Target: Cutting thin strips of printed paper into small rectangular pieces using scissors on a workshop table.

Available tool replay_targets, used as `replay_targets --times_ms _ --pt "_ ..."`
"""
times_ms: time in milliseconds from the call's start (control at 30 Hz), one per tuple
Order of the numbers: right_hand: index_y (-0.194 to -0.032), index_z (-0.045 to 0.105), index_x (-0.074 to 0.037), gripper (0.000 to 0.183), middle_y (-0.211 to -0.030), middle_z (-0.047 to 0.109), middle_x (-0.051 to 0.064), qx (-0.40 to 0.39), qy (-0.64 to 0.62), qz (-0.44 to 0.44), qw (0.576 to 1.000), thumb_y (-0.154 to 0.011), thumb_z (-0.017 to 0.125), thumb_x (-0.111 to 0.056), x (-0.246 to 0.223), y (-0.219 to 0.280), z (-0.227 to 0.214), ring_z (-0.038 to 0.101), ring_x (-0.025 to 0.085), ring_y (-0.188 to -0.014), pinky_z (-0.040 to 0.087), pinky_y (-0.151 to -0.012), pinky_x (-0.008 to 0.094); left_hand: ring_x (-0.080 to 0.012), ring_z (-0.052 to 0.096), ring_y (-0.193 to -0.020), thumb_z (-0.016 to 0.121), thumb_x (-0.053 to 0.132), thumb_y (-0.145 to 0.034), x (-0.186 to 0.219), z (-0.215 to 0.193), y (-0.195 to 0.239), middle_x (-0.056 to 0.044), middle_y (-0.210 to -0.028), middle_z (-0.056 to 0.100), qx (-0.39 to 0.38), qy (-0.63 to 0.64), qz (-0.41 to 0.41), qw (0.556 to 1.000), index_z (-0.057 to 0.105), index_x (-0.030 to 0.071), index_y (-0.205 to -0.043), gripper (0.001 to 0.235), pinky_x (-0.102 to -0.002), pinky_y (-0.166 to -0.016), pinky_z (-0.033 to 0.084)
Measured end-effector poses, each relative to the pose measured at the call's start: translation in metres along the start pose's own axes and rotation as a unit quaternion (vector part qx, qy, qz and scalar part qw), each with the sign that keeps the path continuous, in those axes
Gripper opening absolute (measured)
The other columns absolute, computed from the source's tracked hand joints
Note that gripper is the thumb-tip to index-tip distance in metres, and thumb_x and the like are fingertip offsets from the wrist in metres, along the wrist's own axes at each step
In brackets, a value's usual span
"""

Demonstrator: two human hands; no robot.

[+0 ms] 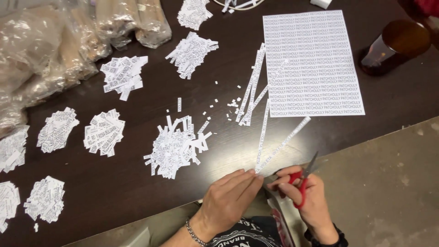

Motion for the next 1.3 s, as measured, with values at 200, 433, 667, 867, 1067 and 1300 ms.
replay_targets --times_ms 200,433,667,867,1067,1300 --pt "-0.101 0.073 0.004 0.022 -0.084 0.09 0.018 0.0 0.022 0.033 0.999 -0.081 0.08 -0.002 0.025 0.007 0.017 0.073 0.013 -0.071 0.058 -0.07 0.027 -0.0277 0.075 -0.101 0.053 -0.002 -0.104 0.002 -0.014 0.003 -0.015 -0.107 0.074 0.006 -0.034 0.007 0.999 0.069 -0.005 -0.112 0.018 -0.041 -0.091 0.062" --pt "-0.09 0.078 0.008 0.011 -0.087 0.077 0.012 0.053 0.02 0.046 0.997 -0.086 0.077 -0.002 0.017 0.015 0.024 0.069 0.017 -0.073 0.055 -0.071 0.028 -0.0275 0.075 -0.093 0.063 -0.003 -0.101 0.008 -0.025 -0.004 -0.015 -0.098 0.074 0.025 -0.031 0.03 0.999 0.069 -0.003 -0.1 0.006 -0.039 -0.083 0.063" --pt "-0.106 0.069 0.008 0.026 -0.091 0.084 0.022 0.047 -0.025 0.027 0.998 -0.088 0.07 -0.011 -0.025 0.019 0.054 0.071 0.023 -0.07 0.059 -0.054 0.032 -0.0306 0.079 -0.089 0.062 -0.015 -0.094 -0.005 -0.049 -0.003 -0.021 -0.096 0.077 0.097 0.018 0.001 0.995 0.071 -0.01 -0.105 0.015 -0.037 -0.082 0.067" --pt "-0.094 0.064 0.001 0.015 -0.059 0.061 0.01 0.084 -0.117 0.027 0.989 -0.085 0.076 -0.003 -0.028 0.01 0.089 0.056 0.018 -0.047 0.044 -0.048 0.025 -0.0292 0.076 -0.092 0.057 0.0 -0.104 0.012 -0.097 0.004 -0.02 -0.101 0.075 0.092 0.027 0.109 0.989 0.07 -0.007 -0.099 0.016 -0.04 -0.082 0.066" --pt "-0.091 0.061 0.001 0.019 -0.082 0.078 0.021 0.092 -0.12 0.013 0.988 -0.082 0.078 0.003 -0.043 -0.009 0.123 0.058 0.015 -0.05 0.047 -0.044 0.023 -0.0287 0.076 -0.087 0.056 -0.003 -0.103 -0.011 -0.124 0.03 -0.018 -0.096 0.076 0.113 -0.014 0.092 0.989 0.07 -0.007 -0.099 0.015 -0.039 -0.078 0.064" --pt "-0.093 0.058 -0.005 0.023 -0.08 0.075 0.014 0.087 -0.097 -0.037 0.991 -0.083 0.079 -0.001 -0.065 -0.038 0.149 0.064 0.016 -0.055 0.05 -0.051 0.022 -0.0237 0.078 -0.09 0.076 0.009 -0.09 -0.075 -0.122 0.069 -0.015 -0.103 0.077 0.192 0.167 -0.237 0.937 0.067 -0.004 -0.117 0.031 -0.031 -0.078 0.067"
Point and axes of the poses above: each hand's wrist, its own y-axis away from the middle knuckle, its own z-axis out of the palm, x = y × z, the point moved 9 cm from there along -y, towards the middle knuckle
